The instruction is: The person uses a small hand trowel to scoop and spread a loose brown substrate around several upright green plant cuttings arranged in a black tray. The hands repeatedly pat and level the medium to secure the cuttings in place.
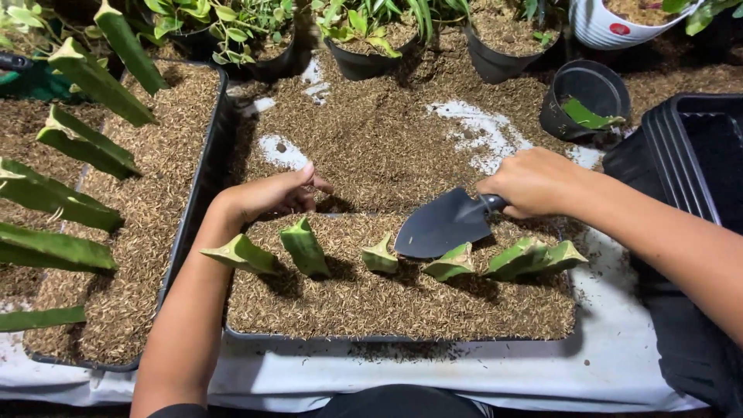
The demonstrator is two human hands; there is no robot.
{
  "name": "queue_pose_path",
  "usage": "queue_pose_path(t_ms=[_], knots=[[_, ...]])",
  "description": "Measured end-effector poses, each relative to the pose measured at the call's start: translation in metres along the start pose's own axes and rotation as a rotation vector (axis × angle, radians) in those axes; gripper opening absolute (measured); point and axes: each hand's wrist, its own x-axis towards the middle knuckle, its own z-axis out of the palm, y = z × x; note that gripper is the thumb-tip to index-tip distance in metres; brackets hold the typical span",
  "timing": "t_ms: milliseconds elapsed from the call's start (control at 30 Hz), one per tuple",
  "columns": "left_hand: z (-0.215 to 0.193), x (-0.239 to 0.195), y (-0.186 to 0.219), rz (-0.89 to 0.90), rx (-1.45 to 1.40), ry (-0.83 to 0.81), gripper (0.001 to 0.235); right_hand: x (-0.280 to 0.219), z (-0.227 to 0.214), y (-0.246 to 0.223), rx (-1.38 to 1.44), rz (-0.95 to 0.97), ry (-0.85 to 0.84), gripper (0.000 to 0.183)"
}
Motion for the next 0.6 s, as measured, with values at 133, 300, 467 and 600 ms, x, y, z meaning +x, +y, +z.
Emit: queue_pose_path(t_ms=[133,300,467,600], knots=[[-0.007,0.008,-0.018,-0.002,-0.07,-0.051,0.112,0.015,0.011,-0.005,0.04,-0.022,-0.02,0.007],[-0.012,0.012,-0.028,0.063,-0.169,-0.114,0.121,0.033,0.03,-0.015,-0.078,-0.083,0.046,0.011],[-0.006,0.008,-0.018,0.056,-0.139,-0.116,0.12,0.048,0.044,-0.013,-0.128,-0.059,0.079,0.012],[-0.005,0.01,-0.017,0.042,-0.094,-0.119,0.117,0.047,0.025,-0.011,-0.005,-0.077,-0.071,0.015]])
